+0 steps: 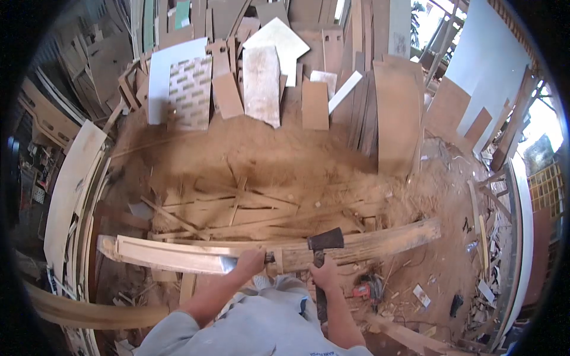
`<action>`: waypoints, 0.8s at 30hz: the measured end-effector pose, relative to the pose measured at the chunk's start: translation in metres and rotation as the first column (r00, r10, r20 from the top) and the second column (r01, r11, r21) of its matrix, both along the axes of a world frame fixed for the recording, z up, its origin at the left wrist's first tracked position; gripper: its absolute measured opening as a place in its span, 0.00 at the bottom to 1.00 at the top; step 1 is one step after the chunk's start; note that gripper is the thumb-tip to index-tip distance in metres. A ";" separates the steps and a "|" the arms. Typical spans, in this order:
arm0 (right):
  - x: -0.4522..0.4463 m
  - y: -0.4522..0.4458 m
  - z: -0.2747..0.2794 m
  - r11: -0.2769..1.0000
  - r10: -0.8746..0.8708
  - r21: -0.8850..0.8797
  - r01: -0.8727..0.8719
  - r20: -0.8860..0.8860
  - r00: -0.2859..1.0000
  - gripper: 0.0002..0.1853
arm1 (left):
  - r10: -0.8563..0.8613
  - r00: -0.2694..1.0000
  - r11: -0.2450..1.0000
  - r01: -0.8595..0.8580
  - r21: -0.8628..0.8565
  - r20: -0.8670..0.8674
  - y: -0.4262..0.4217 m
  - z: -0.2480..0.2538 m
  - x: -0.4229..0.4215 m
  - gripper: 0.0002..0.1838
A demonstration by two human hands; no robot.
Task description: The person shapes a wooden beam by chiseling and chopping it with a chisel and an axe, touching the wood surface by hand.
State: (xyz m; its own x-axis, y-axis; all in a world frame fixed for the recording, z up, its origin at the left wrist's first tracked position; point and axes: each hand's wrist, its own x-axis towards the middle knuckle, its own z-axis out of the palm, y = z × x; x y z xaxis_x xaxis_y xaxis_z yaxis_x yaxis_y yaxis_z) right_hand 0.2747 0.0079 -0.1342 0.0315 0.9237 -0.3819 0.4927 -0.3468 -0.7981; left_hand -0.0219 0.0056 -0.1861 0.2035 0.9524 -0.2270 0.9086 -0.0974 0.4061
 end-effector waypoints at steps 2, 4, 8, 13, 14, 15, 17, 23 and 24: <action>0.003 0.013 -0.029 0.988 0.081 0.131 -0.086 0.047 0.996 0.15 | 0.101 0.995 0.993 -0.101 -0.061 -0.015 0.001 0.013 0.009 0.15; -0.004 0.026 -0.019 0.982 0.116 0.147 -0.119 0.028 0.993 0.14 | 0.210 0.978 0.963 -0.207 -0.172 -0.003 0.008 0.027 0.014 0.16; -0.013 0.054 -0.021 0.976 0.174 0.128 -0.175 0.018 0.985 0.18 | 0.298 0.955 0.934 -0.292 -0.205 -0.002 0.004 0.037 0.020 0.17; -0.042 0.068 0.022 0.966 0.234 0.109 -0.236 0.030 0.972 0.17 | 0.199 0.978 0.970 -0.187 -0.153 0.064 -0.001 0.013 0.007 0.18; -0.056 0.068 0.047 0.978 0.202 0.049 -0.202 0.009 0.979 0.19 | 0.143 0.986 0.980 -0.129 -0.148 0.084 0.002 0.000 0.003 0.18; -0.068 0.069 0.061 0.986 0.167 -0.011 -0.167 -0.014 0.986 0.20 | 0.019 0.993 0.997 -0.010 -0.074 0.120 0.001 -0.006 -0.004 0.17; -0.076 0.069 0.028 0.967 0.204 0.124 -0.224 0.156 0.967 0.25 | -0.245 0.958 0.968 0.233 0.097 0.148 0.008 -0.015 -0.027 0.16; -0.153 0.050 0.027 0.992 0.118 0.026 -0.124 0.158 0.980 0.28 | -0.390 0.877 0.916 0.401 0.018 0.281 0.005 0.037 -0.080 0.17; -0.166 0.043 0.030 0.997 0.063 -0.057 -0.059 0.071 0.995 0.28 | -0.358 0.876 0.926 0.376 0.006 0.322 -0.004 0.050 -0.098 0.17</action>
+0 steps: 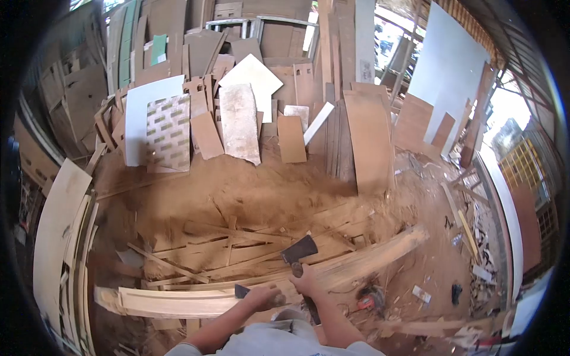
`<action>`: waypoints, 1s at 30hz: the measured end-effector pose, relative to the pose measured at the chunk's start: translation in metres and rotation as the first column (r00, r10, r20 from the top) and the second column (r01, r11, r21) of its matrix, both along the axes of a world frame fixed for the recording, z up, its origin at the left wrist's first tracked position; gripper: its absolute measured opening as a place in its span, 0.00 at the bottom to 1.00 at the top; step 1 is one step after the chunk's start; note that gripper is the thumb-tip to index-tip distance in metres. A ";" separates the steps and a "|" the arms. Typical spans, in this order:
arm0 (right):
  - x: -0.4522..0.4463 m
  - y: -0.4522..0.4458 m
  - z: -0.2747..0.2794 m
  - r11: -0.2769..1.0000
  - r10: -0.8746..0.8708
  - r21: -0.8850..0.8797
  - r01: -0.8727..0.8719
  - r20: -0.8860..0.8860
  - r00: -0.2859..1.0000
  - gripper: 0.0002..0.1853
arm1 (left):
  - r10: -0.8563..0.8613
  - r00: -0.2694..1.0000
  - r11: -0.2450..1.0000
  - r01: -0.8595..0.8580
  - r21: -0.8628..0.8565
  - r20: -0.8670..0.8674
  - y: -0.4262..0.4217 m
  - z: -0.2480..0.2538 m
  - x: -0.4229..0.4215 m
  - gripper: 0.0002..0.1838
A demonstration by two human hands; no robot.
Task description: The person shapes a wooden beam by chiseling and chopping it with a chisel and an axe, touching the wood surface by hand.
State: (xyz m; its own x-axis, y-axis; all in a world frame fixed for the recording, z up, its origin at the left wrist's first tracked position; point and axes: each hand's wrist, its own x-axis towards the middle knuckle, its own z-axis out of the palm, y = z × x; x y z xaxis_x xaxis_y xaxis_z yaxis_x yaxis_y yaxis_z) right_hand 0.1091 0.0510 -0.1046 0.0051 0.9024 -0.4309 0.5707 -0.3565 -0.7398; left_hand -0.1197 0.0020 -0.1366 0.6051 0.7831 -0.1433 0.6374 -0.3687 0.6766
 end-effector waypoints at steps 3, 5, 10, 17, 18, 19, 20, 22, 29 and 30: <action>-0.033 -0.030 0.028 0.997 -0.076 0.027 0.076 0.016 0.997 0.24 | 0.354 0.907 0.929 -0.313 -0.197 0.229 -0.008 0.025 -0.049 0.21; -0.046 -0.045 0.032 0.984 -0.081 0.164 0.070 0.060 0.995 0.20 | 0.573 0.709 0.817 -0.455 -0.355 0.411 -0.001 0.009 -0.078 0.22; -0.033 -0.067 0.051 0.981 -0.187 0.028 0.192 -0.121 0.975 0.14 | 0.788 0.194 0.601 -0.447 -0.663 0.584 0.014 0.047 -0.108 0.15; 0.066 -0.041 0.027 0.970 -0.062 0.238 0.046 0.058 0.996 0.16 | 0.869 -0.230 0.384 -0.242 -0.891 0.438 0.032 0.046 -0.044 0.18; 0.075 -0.036 0.027 0.973 -0.048 0.231 0.024 0.097 0.994 0.15 | 0.862 -0.235 0.403 -0.218 -0.889 0.449 0.036 0.030 -0.032 0.19; 0.077 -0.030 0.048 0.981 -0.081 0.177 0.079 0.001 0.997 0.15 | 0.863 -0.245 0.402 -0.199 -0.894 0.442 0.034 0.011 -0.022 0.20; 0.079 -0.024 0.063 0.986 -0.120 0.103 0.128 -0.085 0.989 0.15 | 0.848 -0.281 0.395 -0.229 -0.890 0.449 0.035 0.016 -0.009 0.21; 0.111 -0.017 0.029 0.989 -0.112 0.081 0.120 -0.101 0.989 0.15 | 0.833 -0.373 0.370 -0.175 -0.912 0.409 0.034 0.022 0.008 0.21; 0.133 0.006 0.044 1.000 -0.015 -0.016 0.012 -0.253 0.967 0.12 | 0.757 -0.492 0.362 -0.231 -0.903 0.430 0.025 0.002 0.038 0.18; 0.135 0.009 0.041 1.000 0.000 -0.019 -0.005 -0.261 0.965 0.12 | 0.751 -0.506 0.360 -0.224 -0.906 0.424 0.025 -0.002 0.041 0.18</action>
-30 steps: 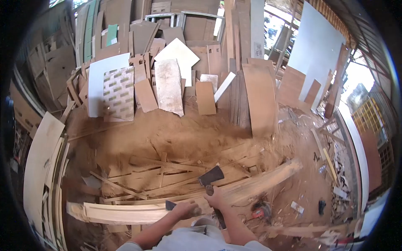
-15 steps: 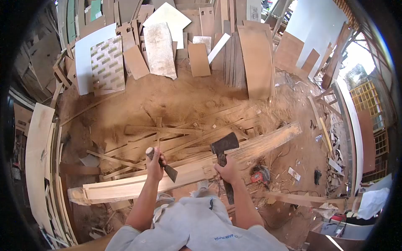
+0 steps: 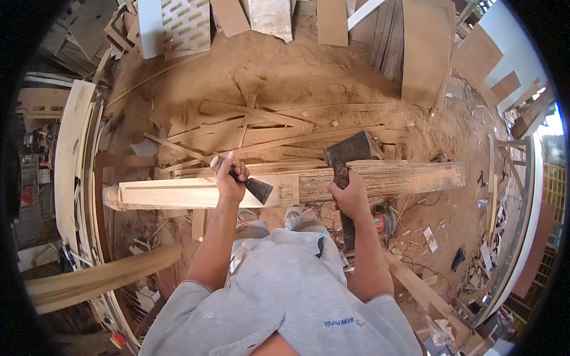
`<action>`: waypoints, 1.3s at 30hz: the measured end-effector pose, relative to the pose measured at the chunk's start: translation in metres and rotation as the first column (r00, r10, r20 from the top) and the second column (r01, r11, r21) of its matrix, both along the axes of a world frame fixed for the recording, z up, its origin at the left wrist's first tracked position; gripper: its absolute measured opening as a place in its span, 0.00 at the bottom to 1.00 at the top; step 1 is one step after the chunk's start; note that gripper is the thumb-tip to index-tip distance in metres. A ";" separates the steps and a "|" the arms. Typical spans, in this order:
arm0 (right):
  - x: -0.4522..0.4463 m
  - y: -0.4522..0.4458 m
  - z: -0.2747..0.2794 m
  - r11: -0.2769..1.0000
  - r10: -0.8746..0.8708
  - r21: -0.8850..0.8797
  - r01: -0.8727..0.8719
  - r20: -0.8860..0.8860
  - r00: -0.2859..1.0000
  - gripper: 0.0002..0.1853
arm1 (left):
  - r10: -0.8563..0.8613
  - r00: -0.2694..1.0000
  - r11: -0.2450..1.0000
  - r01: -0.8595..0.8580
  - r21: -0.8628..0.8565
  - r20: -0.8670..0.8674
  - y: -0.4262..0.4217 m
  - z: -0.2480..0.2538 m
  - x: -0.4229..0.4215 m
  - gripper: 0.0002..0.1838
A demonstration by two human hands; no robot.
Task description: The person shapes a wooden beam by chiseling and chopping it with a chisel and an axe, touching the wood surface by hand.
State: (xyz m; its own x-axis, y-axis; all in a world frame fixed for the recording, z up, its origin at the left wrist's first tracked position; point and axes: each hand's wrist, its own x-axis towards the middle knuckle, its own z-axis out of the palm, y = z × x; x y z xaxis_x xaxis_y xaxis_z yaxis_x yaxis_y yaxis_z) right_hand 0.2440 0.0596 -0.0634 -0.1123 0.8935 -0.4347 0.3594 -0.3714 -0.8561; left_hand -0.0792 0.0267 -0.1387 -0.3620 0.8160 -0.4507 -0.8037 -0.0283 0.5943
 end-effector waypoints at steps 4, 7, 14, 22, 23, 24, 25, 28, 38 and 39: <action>0.002 0.009 -0.006 0.998 0.054 -0.034 -0.054 0.016 0.998 0.15 | 0.038 0.999 0.999 -0.039 -0.008 -0.035 0.005 -0.011 0.011 0.18; 0.011 0.014 -0.040 0.974 0.151 0.156 -0.165 0.099 0.984 0.13 | 0.053 0.996 0.998 -0.056 -0.041 -0.070 0.008 -0.013 0.020 0.18; -0.001 0.026 -0.026 0.962 0.188 0.175 -0.210 0.132 0.973 0.14 | 0.063 0.982 0.995 -0.076 -0.072 -0.179 0.009 -0.020 0.030 0.18; -0.070 0.069 0.050 0.700 0.325 0.546 -0.460 0.331 0.886 0.15 | 0.102 0.892 0.978 -0.171 -0.120 -0.440 0.015 -0.014 0.054 0.17; -0.084 0.074 0.062 0.681 0.379 0.520 -0.515 0.351 0.856 0.15 | 0.092 0.867 0.977 -0.173 -0.123 -0.490 0.016 -0.015 0.058 0.16; -0.100 0.078 0.075 0.659 0.432 0.494 -0.568 0.369 0.823 0.15 | 0.082 0.838 0.976 -0.177 -0.126 -0.539 0.018 -0.015 0.061 0.16; -0.113 0.082 0.086 0.633 0.483 0.468 -0.617 0.385 0.787 0.15 | 0.072 0.807 0.975 -0.180 -0.127 -0.586 0.019 -0.016 0.063 0.15; -0.144 0.087 0.110 0.444 0.635 0.095 -0.891 0.669 0.388 0.14 | 0.090 0.726 0.986 -0.160 -0.040 -0.682 0.020 -0.031 0.063 0.12; -0.162 0.084 0.096 0.299 0.655 0.103 -0.949 0.700 0.283 0.13 | 0.069 0.915 0.989 -0.115 -0.091 -0.398 0.005 -0.014 0.055 0.12; -0.160 0.083 0.089 0.273 0.648 0.110 -0.956 0.713 0.267 0.13 | 0.061 0.927 0.991 -0.101 -0.091 -0.369 0.002 -0.019 0.053 0.12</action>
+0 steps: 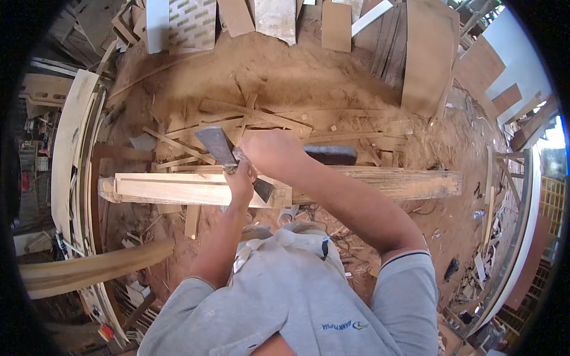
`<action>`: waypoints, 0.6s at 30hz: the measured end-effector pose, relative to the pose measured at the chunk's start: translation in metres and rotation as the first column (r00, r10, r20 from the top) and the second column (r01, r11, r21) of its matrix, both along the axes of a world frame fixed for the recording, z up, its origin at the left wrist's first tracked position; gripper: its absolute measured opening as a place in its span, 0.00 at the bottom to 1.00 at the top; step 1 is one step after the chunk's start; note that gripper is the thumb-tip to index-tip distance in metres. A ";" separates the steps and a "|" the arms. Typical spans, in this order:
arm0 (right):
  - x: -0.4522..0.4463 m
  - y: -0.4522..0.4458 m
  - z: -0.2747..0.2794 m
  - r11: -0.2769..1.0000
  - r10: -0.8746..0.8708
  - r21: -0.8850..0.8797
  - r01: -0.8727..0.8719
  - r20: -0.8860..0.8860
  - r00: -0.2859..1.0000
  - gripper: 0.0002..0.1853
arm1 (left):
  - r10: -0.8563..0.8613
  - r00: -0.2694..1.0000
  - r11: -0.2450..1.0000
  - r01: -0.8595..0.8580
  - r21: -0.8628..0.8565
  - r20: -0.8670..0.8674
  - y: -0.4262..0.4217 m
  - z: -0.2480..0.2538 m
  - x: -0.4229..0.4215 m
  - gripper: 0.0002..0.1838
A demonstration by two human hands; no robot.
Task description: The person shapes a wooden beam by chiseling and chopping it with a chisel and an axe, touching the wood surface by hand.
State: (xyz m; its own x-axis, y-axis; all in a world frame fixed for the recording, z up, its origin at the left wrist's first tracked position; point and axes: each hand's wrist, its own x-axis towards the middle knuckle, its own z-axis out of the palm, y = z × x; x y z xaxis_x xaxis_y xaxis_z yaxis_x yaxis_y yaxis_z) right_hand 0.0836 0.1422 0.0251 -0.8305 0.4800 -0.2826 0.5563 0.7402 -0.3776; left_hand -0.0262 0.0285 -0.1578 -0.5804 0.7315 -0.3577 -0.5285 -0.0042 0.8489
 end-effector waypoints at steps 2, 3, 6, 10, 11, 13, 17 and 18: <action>0.006 -0.003 -0.006 1.000 0.006 -0.001 -0.006 -0.015 1.000 0.15 | 0.026 0.995 0.998 -0.032 0.053 0.099 -0.007 -0.009 -0.004 0.14; 0.011 -0.004 -0.006 1.000 -0.012 -0.020 0.011 -0.027 1.000 0.16 | 0.062 0.984 0.992 -0.080 0.102 0.168 -0.010 -0.010 -0.007 0.14; 0.032 -0.014 -0.013 0.984 -0.160 -0.095 0.149 -0.119 0.980 0.17 | 0.203 0.925 0.971 -0.233 0.059 0.322 -0.026 -0.006 -0.030 0.17; 0.066 -0.021 -0.059 0.899 -0.404 -0.266 0.349 -0.190 0.895 0.20 | 0.214 0.969 0.977 -0.215 -0.002 0.121 -0.071 0.021 -0.092 0.21; 0.071 -0.023 -0.073 0.892 -0.430 -0.241 0.382 -0.195 0.881 0.21 | 0.206 0.978 0.978 -0.205 -0.022 0.030 -0.083 0.033 -0.107 0.21; 0.080 -0.031 -0.097 0.875 -0.479 -0.193 0.445 -0.208 0.853 0.23 | 0.143 0.955 0.962 -0.195 -0.191 -0.258 -0.103 0.063 -0.131 0.20; 0.059 -0.055 -0.111 0.676 -0.660 -0.502 0.540 -0.084 0.747 0.26 | -0.151 0.554 0.943 -0.169 -0.288 -0.819 -0.152 0.058 -0.187 0.14; 0.045 -0.061 -0.100 0.617 -0.676 -0.559 0.554 -0.015 0.737 0.26 | -0.235 0.518 0.907 -0.188 -0.377 -0.822 -0.165 0.058 -0.199 0.15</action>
State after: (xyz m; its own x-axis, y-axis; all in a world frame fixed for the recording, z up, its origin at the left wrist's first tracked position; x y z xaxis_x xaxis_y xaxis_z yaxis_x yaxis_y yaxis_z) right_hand 0.1289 0.0813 -0.0746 -0.4557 0.7430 -0.4901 0.6739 -0.0717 -0.7353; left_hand -0.2255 -0.1368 -0.0996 -0.7367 0.6744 0.0490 0.4353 0.4176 0.7976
